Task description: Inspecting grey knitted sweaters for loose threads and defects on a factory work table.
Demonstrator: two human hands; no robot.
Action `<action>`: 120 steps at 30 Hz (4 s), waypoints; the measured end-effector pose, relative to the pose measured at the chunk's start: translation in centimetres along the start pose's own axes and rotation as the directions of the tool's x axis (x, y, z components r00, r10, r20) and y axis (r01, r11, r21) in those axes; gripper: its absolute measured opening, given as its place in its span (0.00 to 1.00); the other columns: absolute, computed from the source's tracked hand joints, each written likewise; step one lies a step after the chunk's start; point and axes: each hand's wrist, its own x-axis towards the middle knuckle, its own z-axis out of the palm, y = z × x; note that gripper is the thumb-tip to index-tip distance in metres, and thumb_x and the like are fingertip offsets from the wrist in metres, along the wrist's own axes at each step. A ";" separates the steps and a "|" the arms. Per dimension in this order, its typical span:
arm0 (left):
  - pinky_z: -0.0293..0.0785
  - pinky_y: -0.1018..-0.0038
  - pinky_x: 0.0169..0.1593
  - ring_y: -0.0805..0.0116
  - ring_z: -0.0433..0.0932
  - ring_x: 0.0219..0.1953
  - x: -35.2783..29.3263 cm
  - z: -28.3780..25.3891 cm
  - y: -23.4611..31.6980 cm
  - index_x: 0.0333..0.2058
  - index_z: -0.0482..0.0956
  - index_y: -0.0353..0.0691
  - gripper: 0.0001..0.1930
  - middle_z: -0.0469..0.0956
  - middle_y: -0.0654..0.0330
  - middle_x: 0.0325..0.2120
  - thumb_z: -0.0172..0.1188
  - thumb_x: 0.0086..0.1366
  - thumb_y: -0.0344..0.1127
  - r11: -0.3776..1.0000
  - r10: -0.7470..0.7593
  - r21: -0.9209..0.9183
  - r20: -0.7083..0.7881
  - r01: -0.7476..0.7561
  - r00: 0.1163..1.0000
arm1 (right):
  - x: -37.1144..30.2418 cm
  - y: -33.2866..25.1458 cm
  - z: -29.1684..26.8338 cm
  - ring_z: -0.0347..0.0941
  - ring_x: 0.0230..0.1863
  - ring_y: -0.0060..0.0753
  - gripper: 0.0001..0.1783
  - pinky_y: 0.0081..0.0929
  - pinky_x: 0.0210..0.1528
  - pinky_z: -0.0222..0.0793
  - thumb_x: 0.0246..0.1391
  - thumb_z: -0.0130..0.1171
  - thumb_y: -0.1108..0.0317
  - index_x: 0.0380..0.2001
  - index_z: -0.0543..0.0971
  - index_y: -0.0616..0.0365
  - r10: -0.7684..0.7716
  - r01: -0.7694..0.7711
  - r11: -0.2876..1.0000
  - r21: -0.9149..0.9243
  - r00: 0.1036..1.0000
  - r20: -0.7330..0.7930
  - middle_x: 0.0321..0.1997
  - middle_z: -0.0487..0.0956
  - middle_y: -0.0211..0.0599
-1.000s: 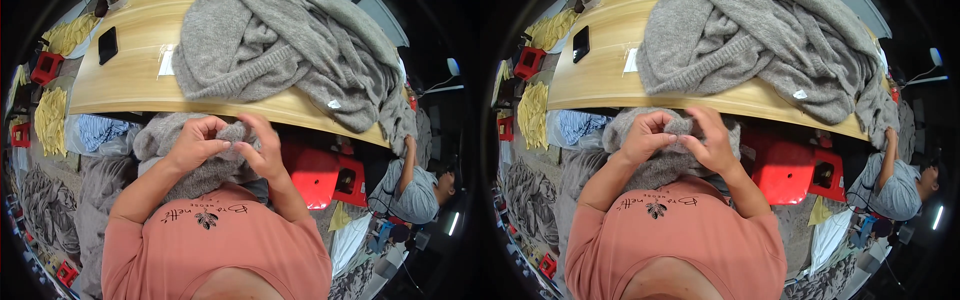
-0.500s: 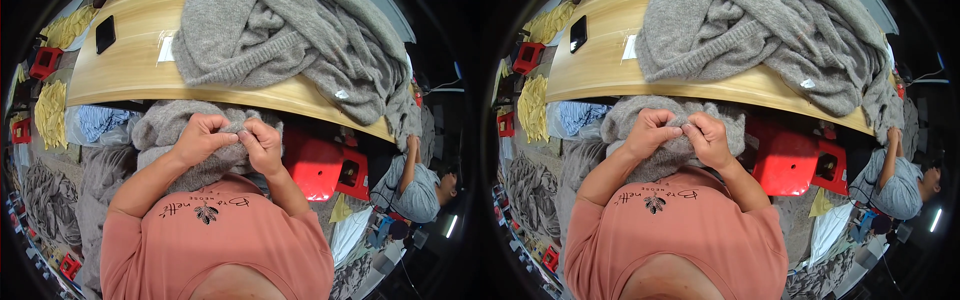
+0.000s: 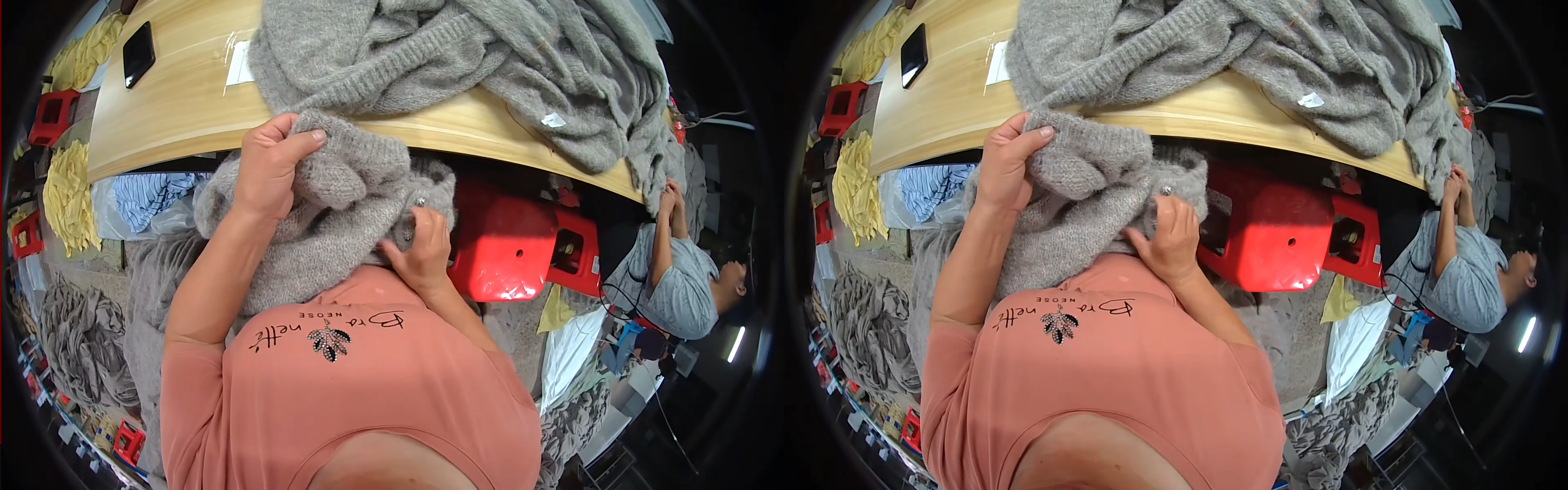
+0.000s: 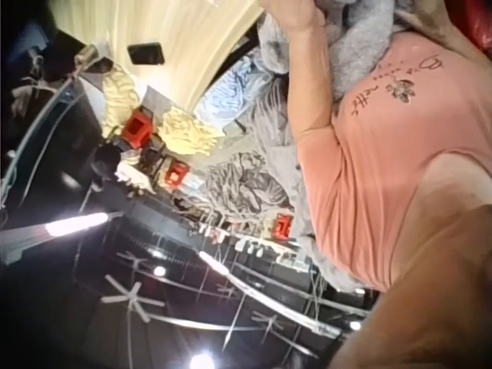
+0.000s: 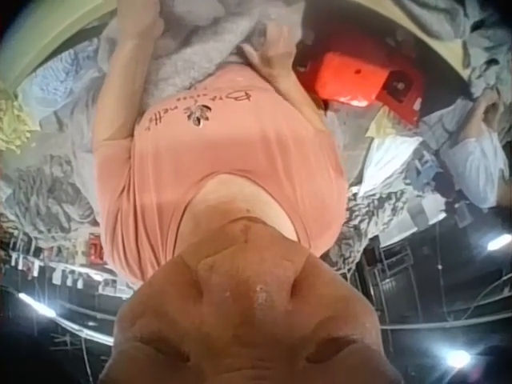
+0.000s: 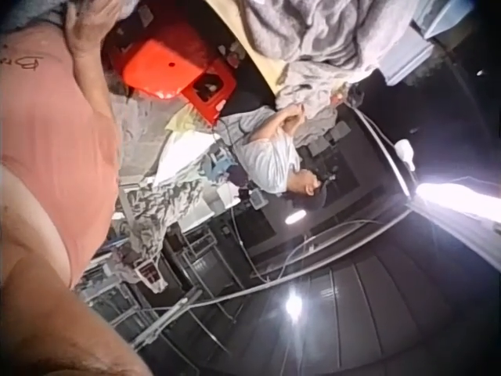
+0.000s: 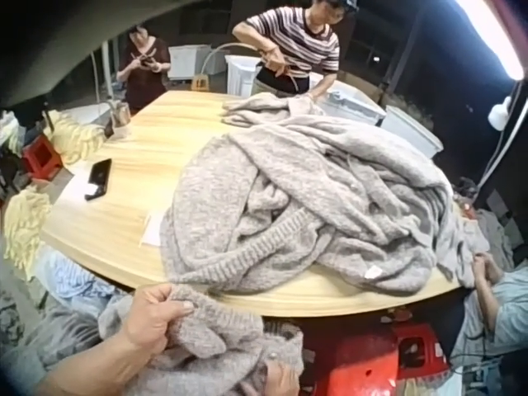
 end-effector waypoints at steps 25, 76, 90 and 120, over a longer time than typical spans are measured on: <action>0.56 0.86 0.20 0.87 0.61 0.18 -3.0 2.9 -2.4 0.22 0.75 0.36 0.04 0.68 0.73 0.16 0.58 0.53 0.28 0.977 -0.128 0.196 0.241 0.081 0.962 | 7.4 -3.9 -4.1 0.66 0.17 0.33 0.14 0.25 0.17 0.60 0.30 0.55 0.83 0.29 0.73 0.66 -0.502 0.530 0.829 0.177 0.845 -0.183 0.24 0.71 0.41; 0.66 0.71 0.25 0.59 0.71 0.19 -1.9 2.8 -2.4 0.22 0.74 0.35 0.03 0.72 0.54 0.18 0.57 0.47 0.27 0.642 0.142 0.698 0.298 -0.317 0.944 | 8.1 1.3 -4.2 0.69 0.41 0.31 0.14 0.24 0.42 0.65 0.38 0.51 0.81 0.35 0.72 0.65 0.223 -0.224 0.941 0.254 0.974 0.034 0.37 0.73 0.41; 0.60 0.85 0.19 0.86 0.64 0.16 -2.9 2.9 -2.9 0.20 0.74 0.35 0.02 0.71 0.69 0.15 0.56 0.50 0.23 0.907 -0.059 0.421 0.192 -0.028 0.980 | 7.7 -1.2 -1.7 0.63 0.20 0.28 0.05 0.22 0.22 0.58 0.39 0.50 0.84 0.23 0.71 0.65 -0.071 -0.090 0.722 0.686 0.977 0.203 0.20 0.68 0.36; 0.64 0.84 0.24 0.81 0.69 0.20 0.0 2.8 -0.2 0.22 0.75 0.35 0.03 0.75 0.64 0.19 0.57 0.54 0.26 0.999 -0.040 0.003 -0.015 0.040 0.999 | -0.6 3.2 -0.9 0.71 0.35 0.21 0.14 0.19 0.40 0.67 0.50 0.53 0.75 0.41 0.72 0.67 0.523 -0.490 0.260 0.832 0.796 0.305 0.37 0.76 0.34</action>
